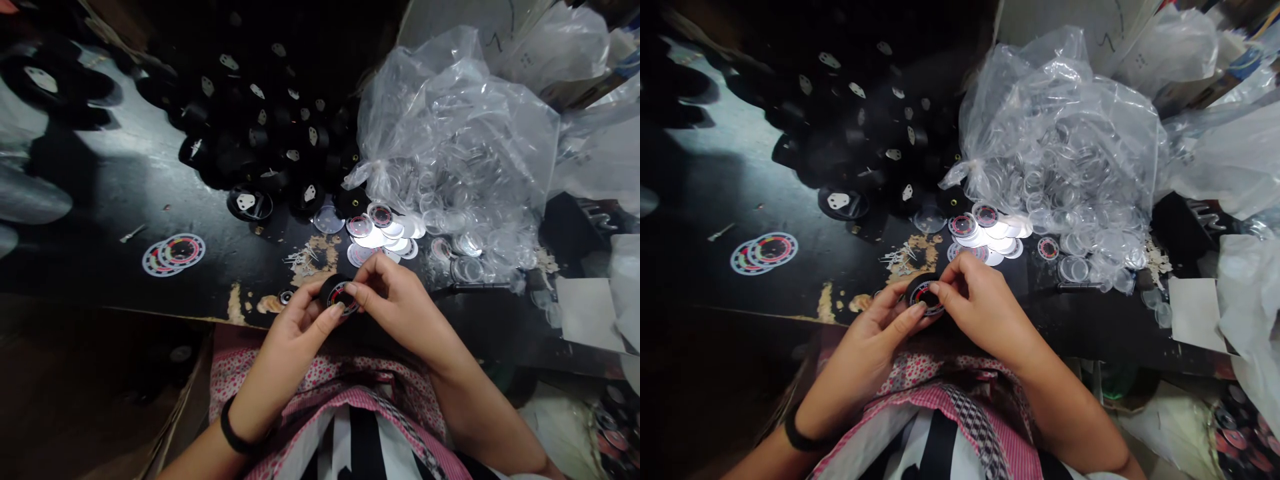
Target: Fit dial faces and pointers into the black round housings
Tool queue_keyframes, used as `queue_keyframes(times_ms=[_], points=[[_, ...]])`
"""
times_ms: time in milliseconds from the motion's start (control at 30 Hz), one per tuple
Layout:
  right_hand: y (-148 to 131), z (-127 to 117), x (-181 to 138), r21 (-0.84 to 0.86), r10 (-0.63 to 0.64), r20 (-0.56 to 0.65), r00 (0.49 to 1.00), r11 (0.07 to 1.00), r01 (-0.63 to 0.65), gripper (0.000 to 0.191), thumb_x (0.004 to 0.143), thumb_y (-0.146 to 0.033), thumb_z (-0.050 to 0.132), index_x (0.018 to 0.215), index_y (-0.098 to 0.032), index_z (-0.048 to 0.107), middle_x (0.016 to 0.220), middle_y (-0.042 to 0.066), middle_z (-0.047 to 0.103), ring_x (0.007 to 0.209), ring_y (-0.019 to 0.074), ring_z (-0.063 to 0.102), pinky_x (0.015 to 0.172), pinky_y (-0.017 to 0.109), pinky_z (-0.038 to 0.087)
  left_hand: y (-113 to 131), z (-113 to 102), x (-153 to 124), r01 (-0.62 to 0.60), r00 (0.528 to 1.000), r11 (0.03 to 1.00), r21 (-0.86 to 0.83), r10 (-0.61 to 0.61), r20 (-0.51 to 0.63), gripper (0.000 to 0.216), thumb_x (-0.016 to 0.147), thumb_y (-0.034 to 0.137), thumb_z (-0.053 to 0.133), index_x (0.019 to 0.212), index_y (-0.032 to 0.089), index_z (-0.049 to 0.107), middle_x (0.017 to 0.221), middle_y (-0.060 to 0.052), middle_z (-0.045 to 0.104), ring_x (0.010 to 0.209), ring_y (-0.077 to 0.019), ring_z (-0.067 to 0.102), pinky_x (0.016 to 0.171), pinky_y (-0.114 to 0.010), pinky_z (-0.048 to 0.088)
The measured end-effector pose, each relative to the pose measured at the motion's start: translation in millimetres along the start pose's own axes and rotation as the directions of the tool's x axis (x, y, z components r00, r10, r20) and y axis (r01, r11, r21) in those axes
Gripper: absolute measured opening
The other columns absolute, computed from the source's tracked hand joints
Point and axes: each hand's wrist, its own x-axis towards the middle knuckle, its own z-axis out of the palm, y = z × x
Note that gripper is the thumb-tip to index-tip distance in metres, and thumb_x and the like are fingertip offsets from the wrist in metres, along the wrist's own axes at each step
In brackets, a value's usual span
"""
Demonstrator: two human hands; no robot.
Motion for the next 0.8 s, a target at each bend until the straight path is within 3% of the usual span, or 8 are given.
queue_keyframes(times_ms=[300,467,667,800], points=[[-1.7,-2.7,4.2,0.057,0.048,0.033,0.998,0.997,-0.049,0.015,0.085,-0.031,0.065,0.081,-0.021,0.055,0.070,-0.002,0.061,0.064,0.0130,0.056,0.058,0.026,0.042,13.1,0.3,1.9,0.021,1.000,0.997,0.071,-0.020,-0.005,0.033,0.077,0.042,0.078,0.102,0.024,0.068,0.095,-0.003,0.076,0.096,-0.0220,0.071,0.093,-0.035,0.055],[-4.5,-1.6,5.9,0.089,0.054,0.056,0.997,0.994,-0.059,0.015,0.085,-0.030,0.064,0.080,-0.021,0.054,0.068,-0.002,0.061,0.062,0.0127,0.056,0.056,0.025,0.042,13.3,0.1,1.5,-0.040,0.998,0.988,0.149,0.047,-0.045,0.033,0.076,0.039,0.078,0.104,0.024,0.067,0.100,-0.004,0.076,0.102,-0.0233,0.070,0.094,-0.034,0.054],[-1.1,0.0,4.8,0.077,0.017,0.025,1.000,0.997,-0.019,0.016,0.086,-0.031,0.064,0.080,-0.021,0.054,0.071,-0.002,0.060,0.063,0.0121,0.056,0.056,0.025,0.043,11.2,-2.5,3.9,0.027,1.000,0.997,0.068,-0.028,0.008,0.031,0.077,0.043,0.077,0.099,0.024,0.068,0.096,-0.004,0.076,0.093,-0.0222,0.071,0.088,-0.034,0.056],[-3.0,0.3,2.8,0.127,0.042,0.033,0.999,0.991,-0.046,0.015,0.086,-0.031,0.064,0.080,-0.020,0.054,0.069,-0.003,0.060,0.060,0.0114,0.057,0.056,0.025,0.044,11.8,-1.6,3.1,-0.020,0.999,0.991,0.135,0.024,-0.023,0.033,0.077,0.041,0.077,0.104,0.025,0.067,0.093,-0.004,0.076,0.097,-0.0242,0.071,0.092,-0.037,0.054]])
